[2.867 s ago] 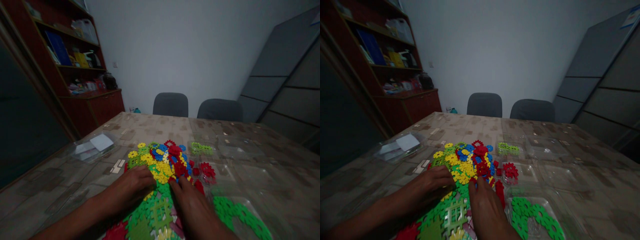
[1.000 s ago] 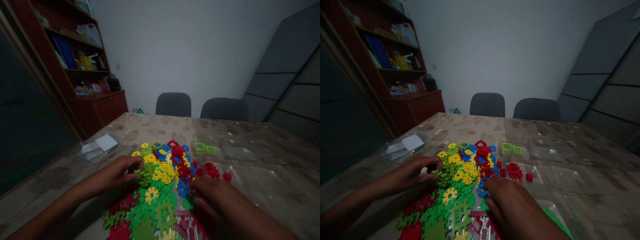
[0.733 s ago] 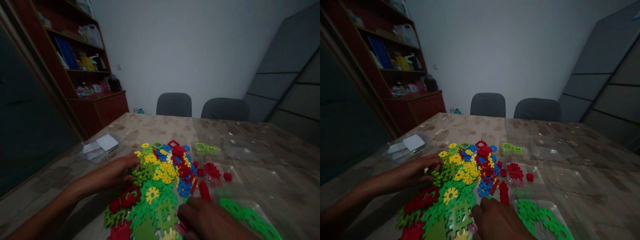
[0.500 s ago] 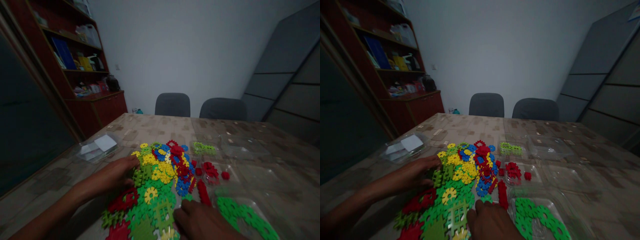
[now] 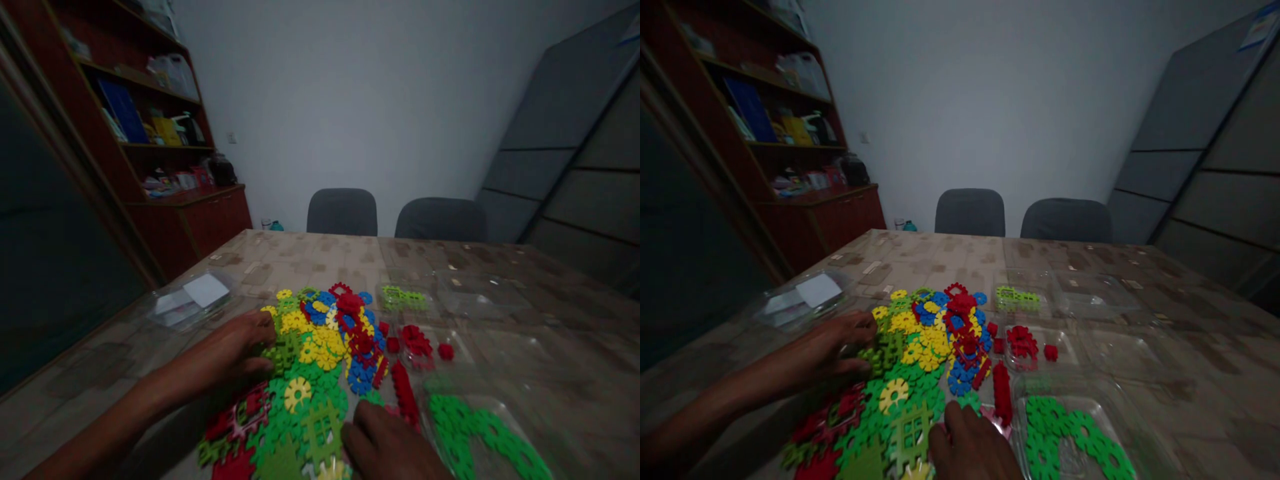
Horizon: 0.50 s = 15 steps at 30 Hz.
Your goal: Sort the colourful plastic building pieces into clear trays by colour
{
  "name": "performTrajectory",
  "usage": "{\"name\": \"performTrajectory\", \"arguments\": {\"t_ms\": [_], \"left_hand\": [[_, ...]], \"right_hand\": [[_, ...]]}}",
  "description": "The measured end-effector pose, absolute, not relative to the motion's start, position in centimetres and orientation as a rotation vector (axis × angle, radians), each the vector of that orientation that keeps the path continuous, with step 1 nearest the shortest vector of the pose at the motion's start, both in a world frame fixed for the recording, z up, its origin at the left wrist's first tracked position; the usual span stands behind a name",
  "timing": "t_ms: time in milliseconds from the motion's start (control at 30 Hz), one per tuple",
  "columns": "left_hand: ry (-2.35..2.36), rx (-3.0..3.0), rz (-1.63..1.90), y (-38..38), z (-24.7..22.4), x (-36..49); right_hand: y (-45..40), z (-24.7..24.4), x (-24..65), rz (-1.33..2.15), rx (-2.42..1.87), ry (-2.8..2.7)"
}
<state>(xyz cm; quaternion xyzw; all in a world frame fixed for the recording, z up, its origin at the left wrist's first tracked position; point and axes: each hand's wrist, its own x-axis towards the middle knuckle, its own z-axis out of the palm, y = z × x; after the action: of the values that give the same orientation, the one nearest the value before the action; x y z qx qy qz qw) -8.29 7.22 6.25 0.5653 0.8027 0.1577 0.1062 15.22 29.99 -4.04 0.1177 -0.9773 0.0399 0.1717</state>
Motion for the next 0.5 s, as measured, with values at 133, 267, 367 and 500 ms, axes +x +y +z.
{"name": "performTrajectory", "arguments": {"t_ms": [133, 267, 367, 500], "left_hand": [[2.353, 1.671, 0.592, 7.6, 6.5, -8.2], [2.391, 1.558, 0.856, 8.9, 6.9, -7.9], [2.321, 1.404, 1.044, 11.1, 6.9, -7.8], [2.033, 1.205, 1.283, 16.2, 7.2, -8.1]], "right_hand": [[29.6, -3.5, 14.8, 0.063, 0.343, -2.68], [29.3, -3.3, 14.5, -0.008, 0.338, -2.668], [29.1, -3.5, 14.4, -0.04, 0.313, -2.687], [28.8, -3.7, 14.4, -0.047, 0.302, -2.69]]}}
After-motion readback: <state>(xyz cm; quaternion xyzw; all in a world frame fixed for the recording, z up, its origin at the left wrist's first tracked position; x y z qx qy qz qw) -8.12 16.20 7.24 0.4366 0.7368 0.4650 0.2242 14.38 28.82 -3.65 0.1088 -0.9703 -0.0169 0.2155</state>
